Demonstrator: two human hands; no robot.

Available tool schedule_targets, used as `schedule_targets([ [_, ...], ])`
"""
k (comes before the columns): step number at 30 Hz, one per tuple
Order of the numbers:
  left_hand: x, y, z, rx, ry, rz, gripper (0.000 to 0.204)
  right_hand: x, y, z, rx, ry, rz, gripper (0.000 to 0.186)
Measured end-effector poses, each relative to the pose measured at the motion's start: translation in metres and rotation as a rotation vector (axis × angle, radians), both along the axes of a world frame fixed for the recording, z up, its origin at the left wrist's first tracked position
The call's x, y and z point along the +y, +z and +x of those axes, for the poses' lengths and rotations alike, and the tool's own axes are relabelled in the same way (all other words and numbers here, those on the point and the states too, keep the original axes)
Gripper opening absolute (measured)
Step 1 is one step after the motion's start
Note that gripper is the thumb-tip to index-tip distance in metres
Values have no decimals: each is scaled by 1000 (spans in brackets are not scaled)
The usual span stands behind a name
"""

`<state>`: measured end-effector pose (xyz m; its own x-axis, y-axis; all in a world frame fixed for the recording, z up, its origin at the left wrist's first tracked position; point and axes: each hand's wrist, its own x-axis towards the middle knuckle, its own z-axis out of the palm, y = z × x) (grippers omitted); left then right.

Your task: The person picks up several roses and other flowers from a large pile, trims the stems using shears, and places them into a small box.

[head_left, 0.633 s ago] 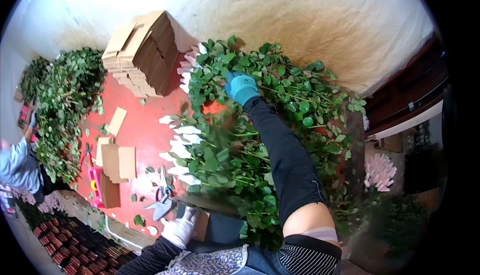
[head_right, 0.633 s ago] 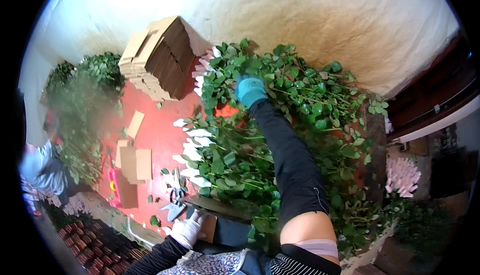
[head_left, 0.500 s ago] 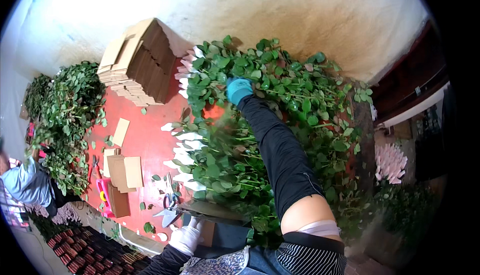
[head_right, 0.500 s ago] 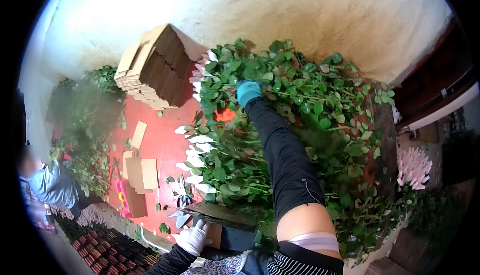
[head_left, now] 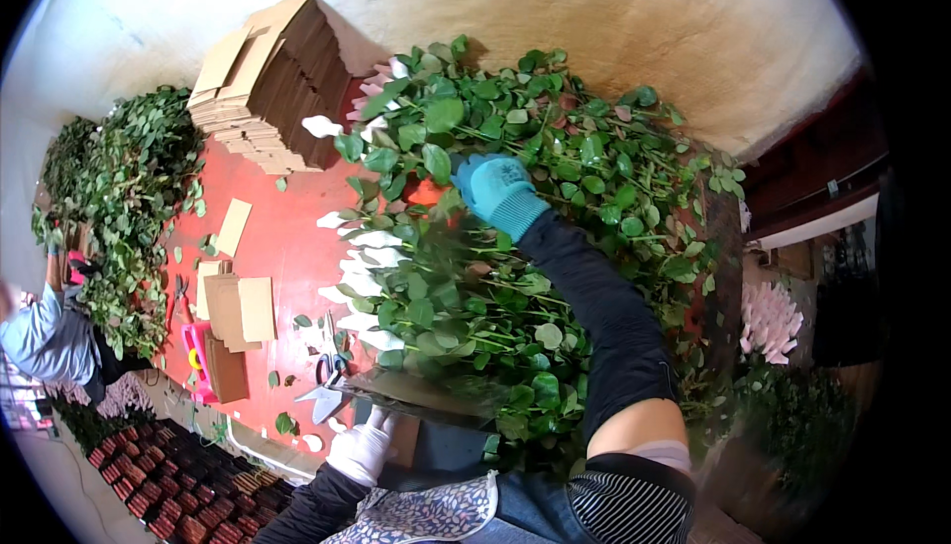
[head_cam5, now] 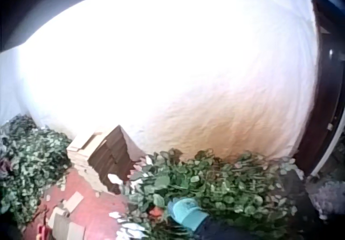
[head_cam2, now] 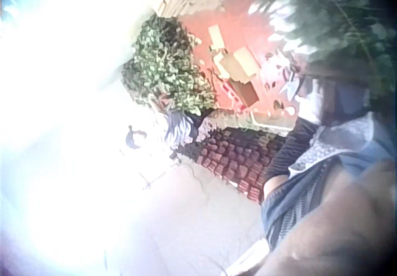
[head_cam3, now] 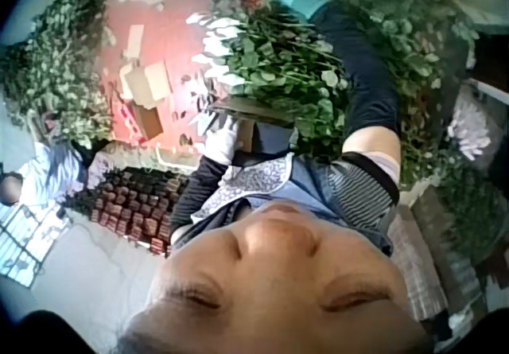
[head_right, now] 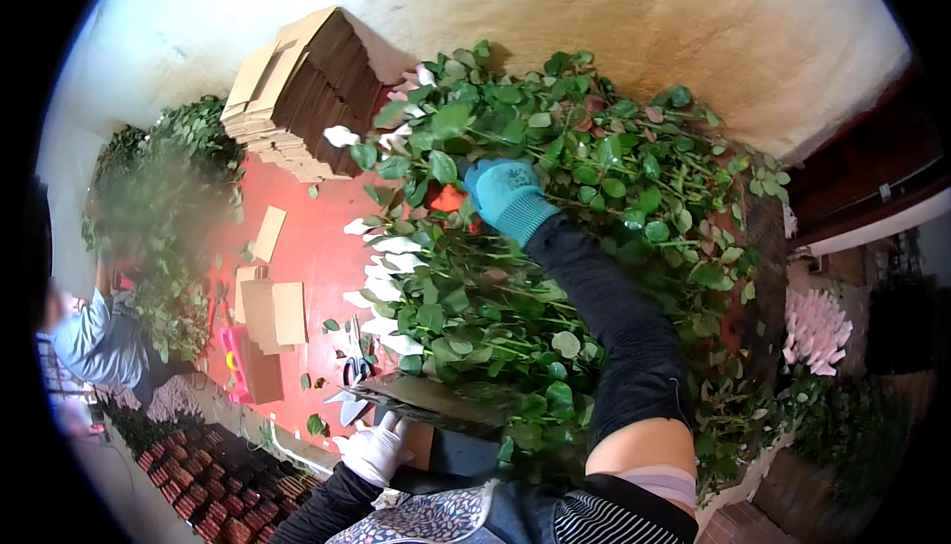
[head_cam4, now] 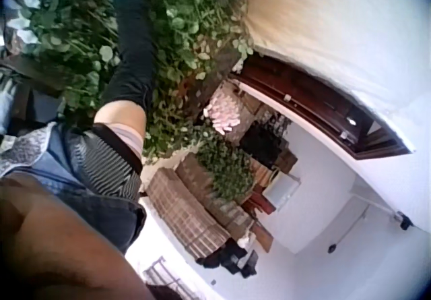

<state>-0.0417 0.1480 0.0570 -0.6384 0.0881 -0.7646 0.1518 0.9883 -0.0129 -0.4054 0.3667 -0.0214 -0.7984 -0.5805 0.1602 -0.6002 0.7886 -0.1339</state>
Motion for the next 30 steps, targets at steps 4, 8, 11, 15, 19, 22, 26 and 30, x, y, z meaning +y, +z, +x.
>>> schedule_targets([
  [4,-13,-24,21,1,96,101,82,-4,48,19,-94,80,-26,20],
  [8,0,-5,1,-23,56,4,86,10,-22,8,-167,45,145,19],
  [11,5,4,-5,-42,77,-11,86,14,-32,2,-379,-46,259,20],
  [15,1,-1,5,-23,91,3,84,14,-8,-31,-335,-31,139,51],
  [19,3,7,-5,-10,42,-5,80,4,-24,-89,-122,-305,-12,75],
  [22,2,2,-1,12,86,18,68,-15,-40,-96,-345,-376,180,82],
  [26,-15,-25,19,60,207,173,68,-27,-58,-92,-373,-256,112,56],
  [30,-1,2,2,51,7,34,75,-25,-61,-16,-393,17,127,28],
])
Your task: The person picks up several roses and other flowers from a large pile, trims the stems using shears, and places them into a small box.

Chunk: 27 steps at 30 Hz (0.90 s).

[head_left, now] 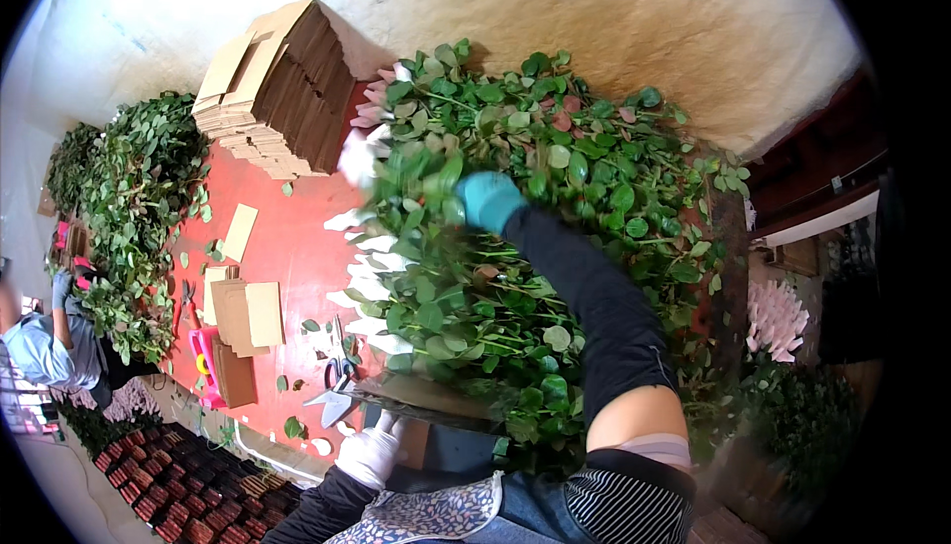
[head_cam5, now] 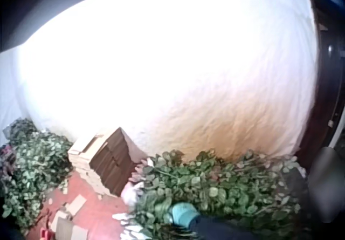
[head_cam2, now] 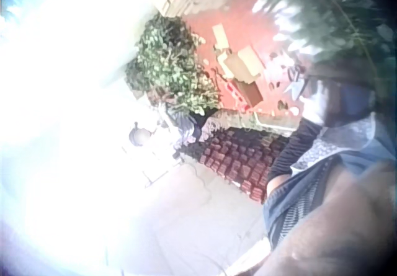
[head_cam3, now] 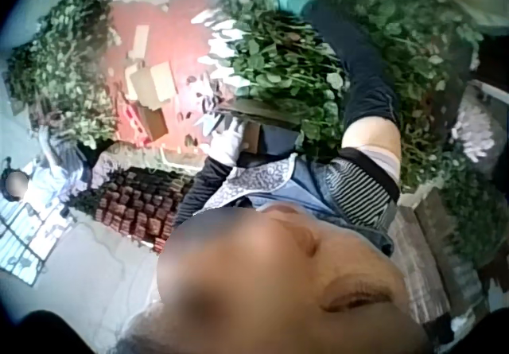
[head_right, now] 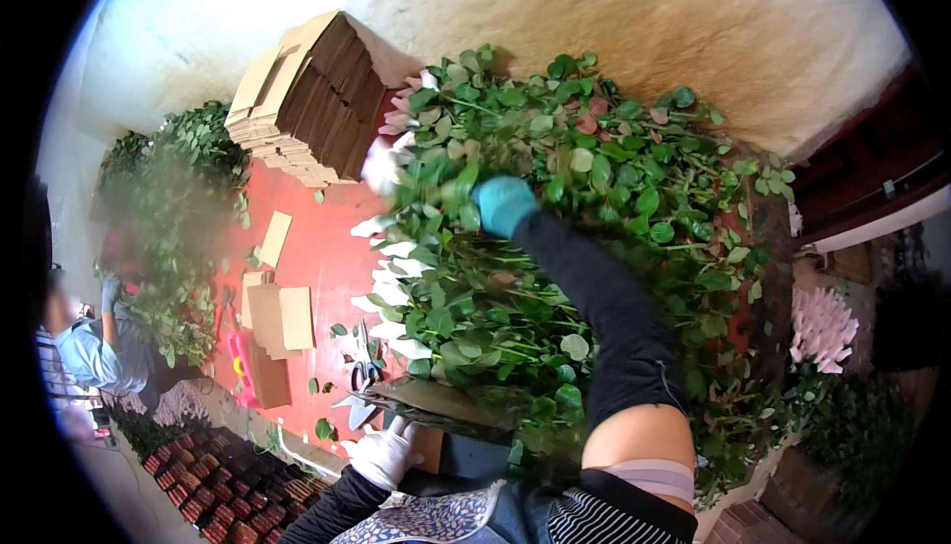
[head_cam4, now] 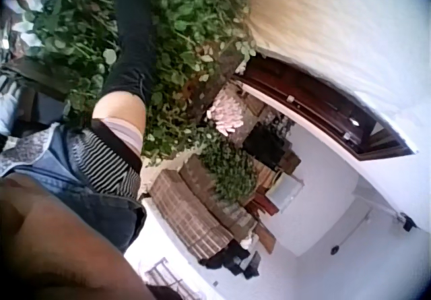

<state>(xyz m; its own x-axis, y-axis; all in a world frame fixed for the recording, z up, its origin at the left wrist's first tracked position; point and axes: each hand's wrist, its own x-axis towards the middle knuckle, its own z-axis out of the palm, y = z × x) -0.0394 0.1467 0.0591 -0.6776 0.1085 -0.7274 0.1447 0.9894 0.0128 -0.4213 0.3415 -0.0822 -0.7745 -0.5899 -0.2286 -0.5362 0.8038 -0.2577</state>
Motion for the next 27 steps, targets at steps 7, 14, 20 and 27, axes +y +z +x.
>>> schedule_targets([
  [7,2,0,-3,36,-50,35,78,51,5,112,-426,120,7,52],
  [14,2,-1,-2,-40,-1,9,83,54,73,51,-256,236,91,73],
  [20,5,0,0,-6,8,-29,82,2,33,-52,145,-67,0,39],
  [27,-5,-12,11,155,-129,-41,69,-20,-3,-47,31,-164,79,44],
])
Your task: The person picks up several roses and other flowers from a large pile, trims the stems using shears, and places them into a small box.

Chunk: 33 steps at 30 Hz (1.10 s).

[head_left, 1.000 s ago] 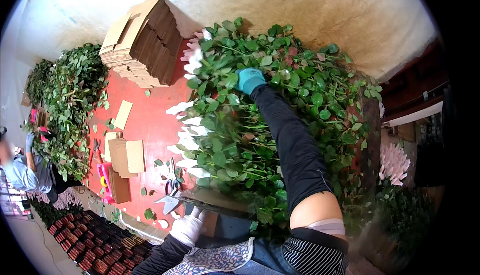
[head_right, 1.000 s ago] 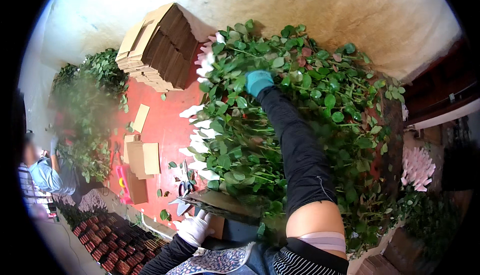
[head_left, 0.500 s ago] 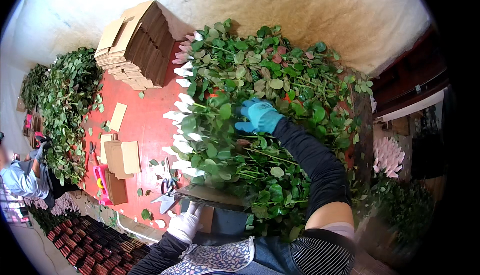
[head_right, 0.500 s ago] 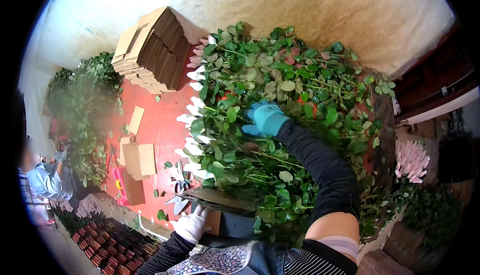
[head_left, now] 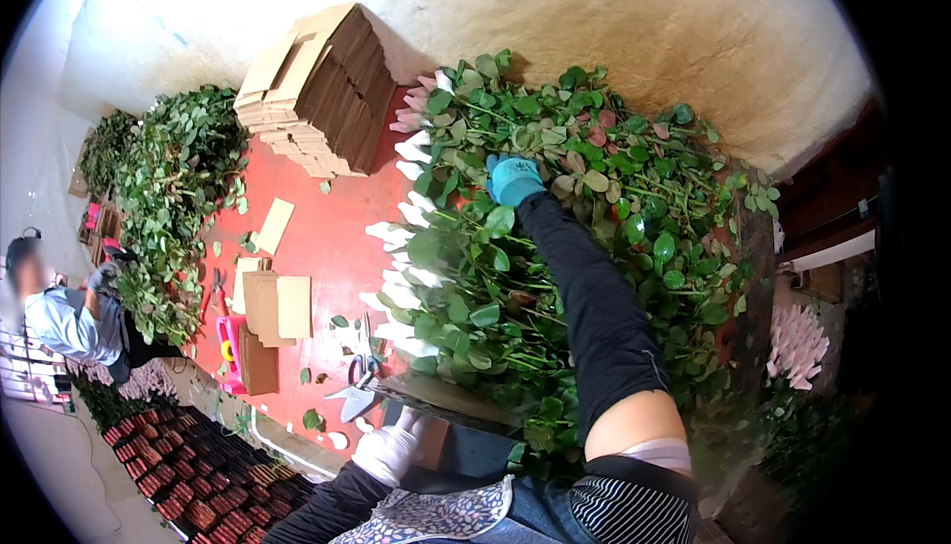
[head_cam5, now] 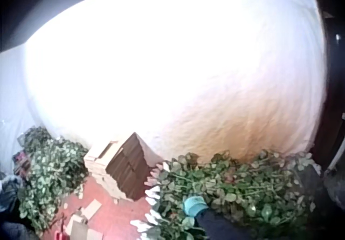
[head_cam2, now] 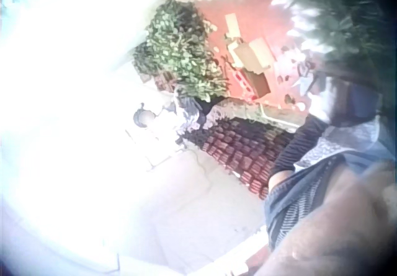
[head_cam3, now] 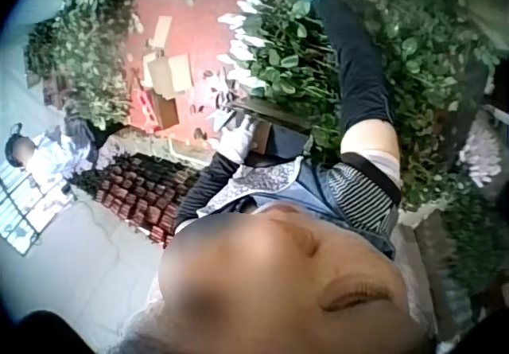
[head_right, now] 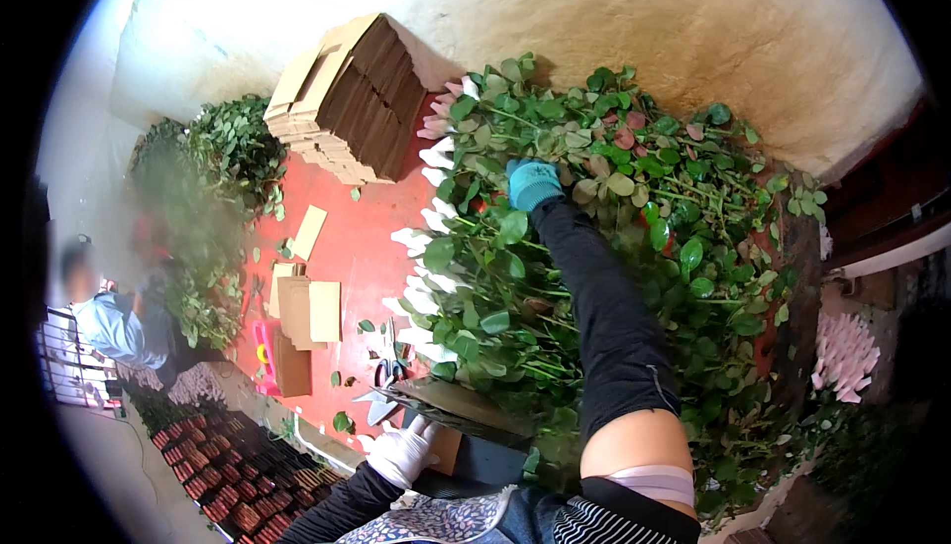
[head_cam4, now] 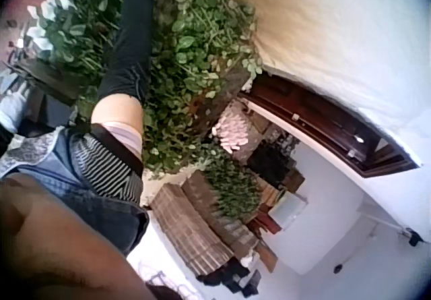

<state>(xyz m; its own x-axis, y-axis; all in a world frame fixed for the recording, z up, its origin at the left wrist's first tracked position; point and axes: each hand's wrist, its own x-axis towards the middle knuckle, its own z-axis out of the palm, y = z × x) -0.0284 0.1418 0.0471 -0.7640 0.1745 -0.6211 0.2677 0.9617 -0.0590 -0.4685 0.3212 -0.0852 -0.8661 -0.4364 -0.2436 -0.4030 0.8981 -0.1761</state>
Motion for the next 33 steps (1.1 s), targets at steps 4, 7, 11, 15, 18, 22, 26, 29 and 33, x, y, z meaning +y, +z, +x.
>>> schedule_targets([
  [4,3,-2,0,-129,162,85,73,27,5,58,-83,181,-38,40],
  [7,8,9,-8,-173,238,113,74,42,12,89,4,287,-6,45],
  [11,13,17,-13,-136,142,6,77,68,47,68,187,10,-258,23],
  [15,1,3,-7,-119,111,59,80,94,128,45,513,-176,-659,21],
  [18,-5,1,-1,-62,102,168,82,87,195,69,672,-83,-1035,21],
  [22,-15,-5,-5,-41,35,248,79,81,209,137,625,222,-658,36],
  [26,-34,-19,-5,78,-58,405,71,65,237,233,464,321,-563,44],
  [29,-54,-47,1,411,-258,560,59,67,265,292,375,414,-271,47],
  [33,-64,-43,-17,218,-292,533,46,85,281,354,-70,484,-286,51],
])
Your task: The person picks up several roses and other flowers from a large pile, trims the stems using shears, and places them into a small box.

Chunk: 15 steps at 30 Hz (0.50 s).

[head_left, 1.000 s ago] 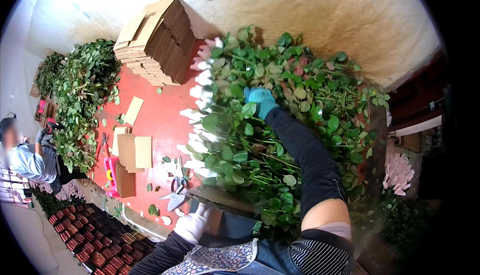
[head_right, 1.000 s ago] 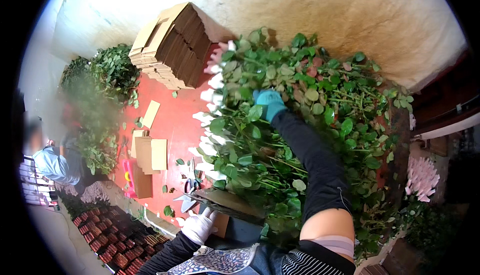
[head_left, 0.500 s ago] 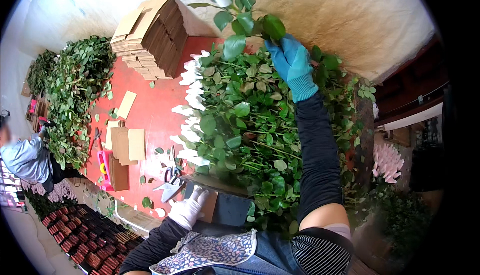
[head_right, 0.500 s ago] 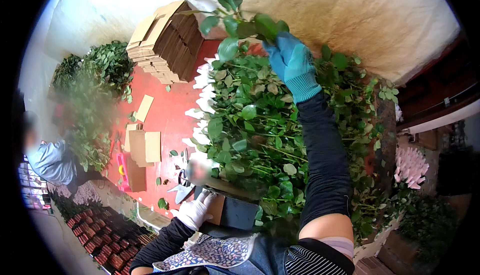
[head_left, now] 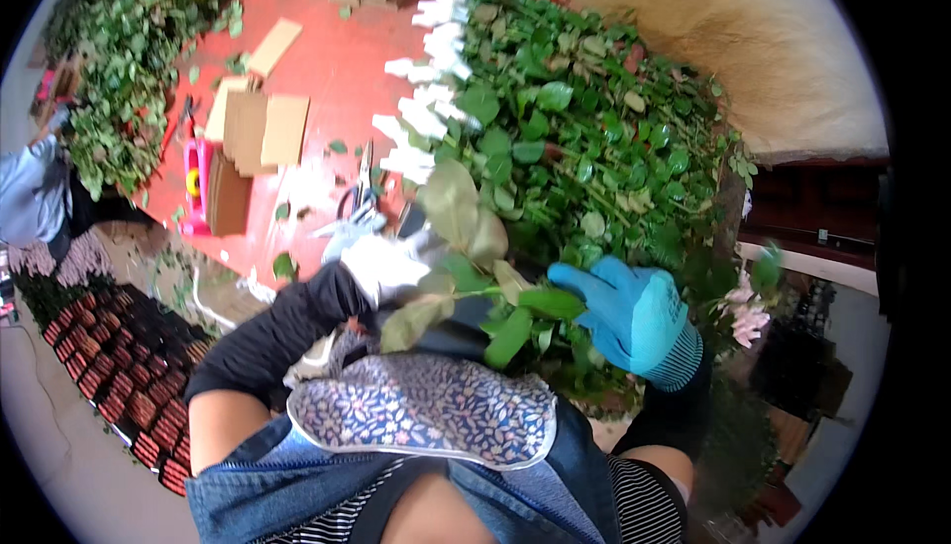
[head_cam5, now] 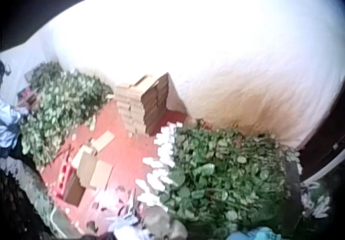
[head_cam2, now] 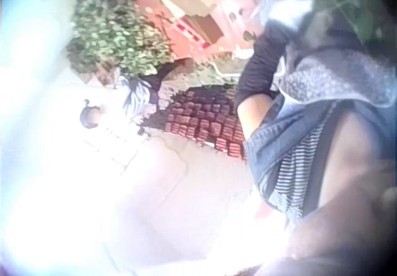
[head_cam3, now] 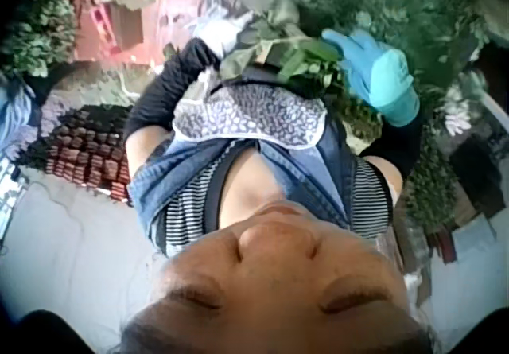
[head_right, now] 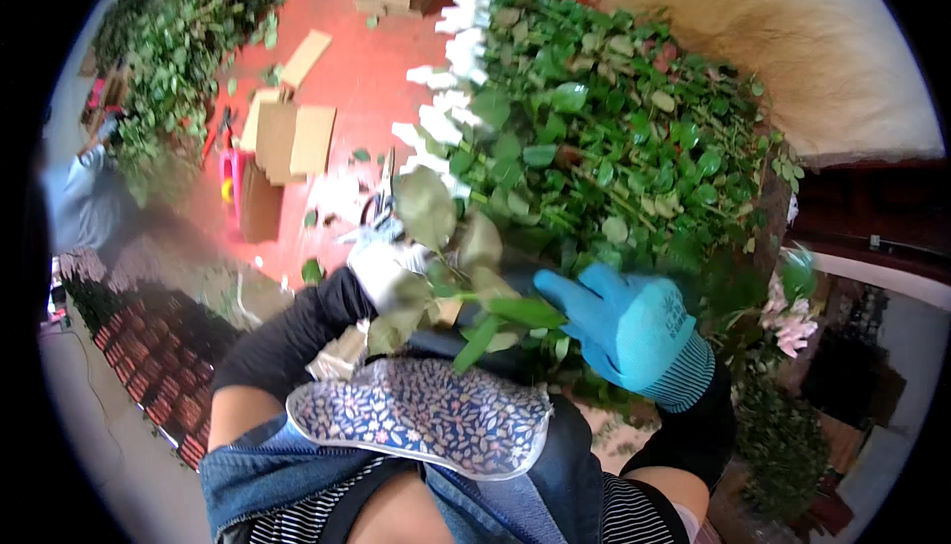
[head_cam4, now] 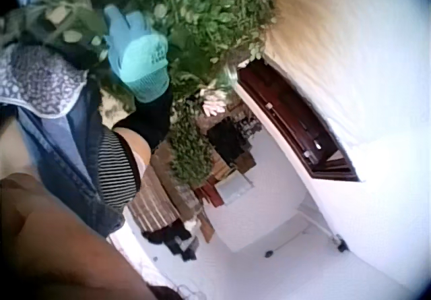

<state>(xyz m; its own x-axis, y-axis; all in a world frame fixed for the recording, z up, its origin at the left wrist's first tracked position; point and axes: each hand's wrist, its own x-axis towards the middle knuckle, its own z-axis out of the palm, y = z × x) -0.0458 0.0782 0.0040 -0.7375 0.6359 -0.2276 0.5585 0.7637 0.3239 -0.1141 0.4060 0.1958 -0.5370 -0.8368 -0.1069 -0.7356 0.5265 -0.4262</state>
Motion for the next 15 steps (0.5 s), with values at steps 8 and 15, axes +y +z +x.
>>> schedule_targets([
  [8,-9,-1,-15,-99,-92,190,48,7,-88,88,-460,-229,-14,18],
  [15,-9,-1,-17,-173,-96,212,50,0,-125,109,-547,-274,-18,17],
])
